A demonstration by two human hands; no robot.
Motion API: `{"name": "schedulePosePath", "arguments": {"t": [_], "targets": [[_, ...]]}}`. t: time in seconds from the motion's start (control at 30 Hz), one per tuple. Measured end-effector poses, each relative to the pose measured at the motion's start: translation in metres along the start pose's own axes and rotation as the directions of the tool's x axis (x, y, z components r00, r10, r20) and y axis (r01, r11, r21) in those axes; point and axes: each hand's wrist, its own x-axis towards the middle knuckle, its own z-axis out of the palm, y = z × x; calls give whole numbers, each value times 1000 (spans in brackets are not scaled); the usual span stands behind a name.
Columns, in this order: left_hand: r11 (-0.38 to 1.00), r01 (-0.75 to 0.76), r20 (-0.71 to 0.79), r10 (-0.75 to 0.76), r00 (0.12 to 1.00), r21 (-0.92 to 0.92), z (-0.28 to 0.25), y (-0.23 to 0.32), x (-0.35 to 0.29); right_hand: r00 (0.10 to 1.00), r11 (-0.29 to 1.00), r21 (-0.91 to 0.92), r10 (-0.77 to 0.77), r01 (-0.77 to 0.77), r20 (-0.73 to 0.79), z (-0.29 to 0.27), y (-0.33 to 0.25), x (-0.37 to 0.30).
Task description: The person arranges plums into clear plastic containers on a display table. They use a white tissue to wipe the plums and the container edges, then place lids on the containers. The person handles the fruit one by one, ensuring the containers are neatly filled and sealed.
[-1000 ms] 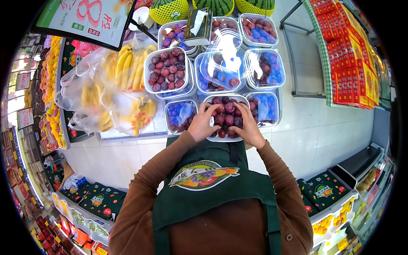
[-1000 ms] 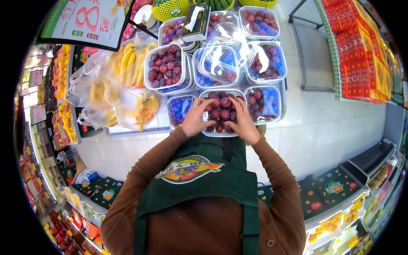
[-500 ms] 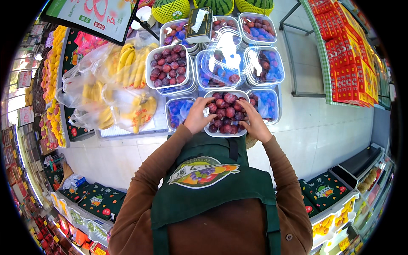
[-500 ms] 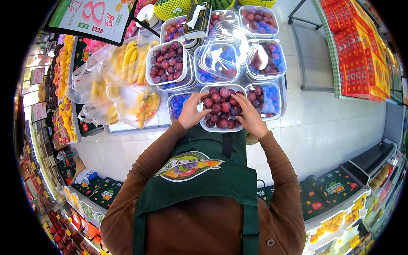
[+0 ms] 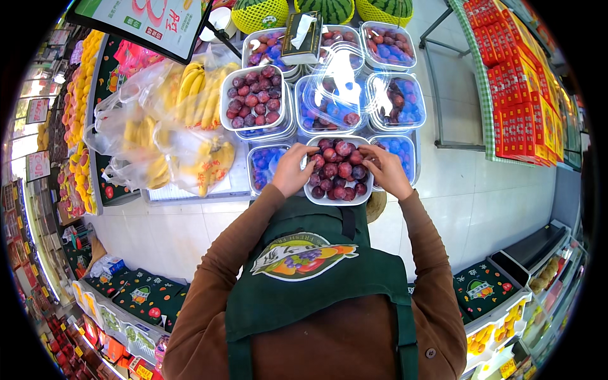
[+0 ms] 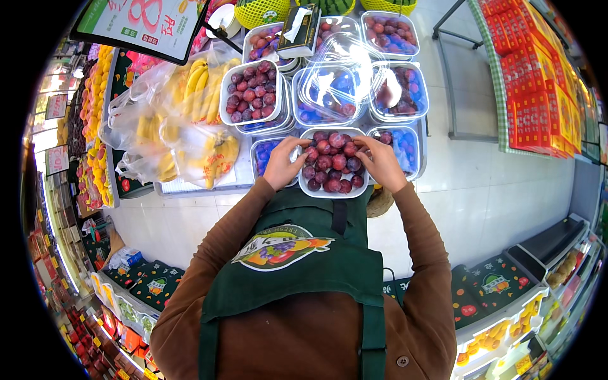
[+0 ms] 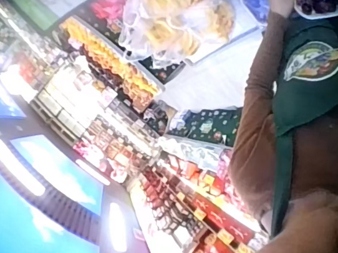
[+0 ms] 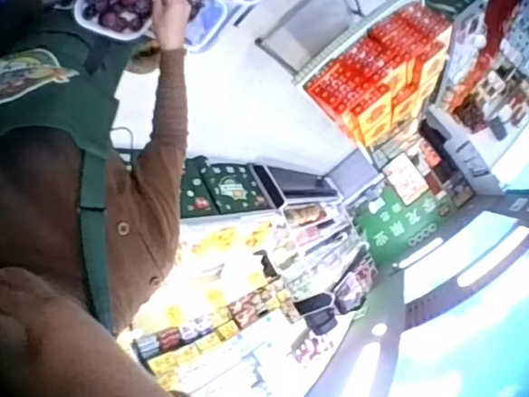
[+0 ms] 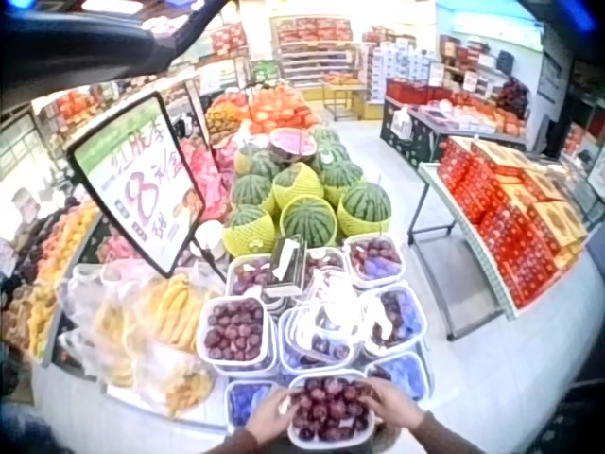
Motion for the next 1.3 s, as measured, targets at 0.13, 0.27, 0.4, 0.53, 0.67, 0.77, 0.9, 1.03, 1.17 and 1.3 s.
{"name": "schedulePosePath", "arguments": {"t": [0.13, 0.27, 0.4, 0.53, 0.67, 0.77, 0.9, 1.03, 1.17, 1.3], "targets": [[998, -21, 39, 19, 999, 52, 7, 10, 11, 993, 987, -142, 91, -79, 77, -8, -17, 20], [981, -3, 163, -29, 986, 196, 15, 12, 24, 979, 906, -372, -192, 202, 66, 9, -19, 32], [963, -21, 191, -32, 981, 269, 18, 8, 29, 950, 888, -345, -310, 303, 38, 25, -12, 32], [964, 4, 171, -52, 984, 267, 19, 7, 26, 986, 963, -213, -167, 168, 21, 26, -13, 25], [968, 56, 114, -86, 990, 246, 21, 6, 24, 986, 971, -179, -145, 159, 87, 18, -6, 24], [976, 41, 79, -59, 995, 214, 21, 6, 23, 982, 976, -110, -188, 191, 34, 12, -3, 31], [991, 50, 34, -55, 998, 120, 17, 10, 21, 975, 982, -159, -128, 99, -181, 1, 6, 57], [996, 20, -1, -20, 1000, 85, 10, 10, 18, 945, 915, -392, -208, 97, -253, 2, 23, 83], [998, 22, -60, -19, 998, 64, 4, 3, 9, 955, 865, -501, -154, 6, -255, 17, 26, 95], [999, 15, -115, -11, 993, 37, -3, 0, -2, 975, 873, -487, -87, -23, -202, 24, 21, 101]]}}
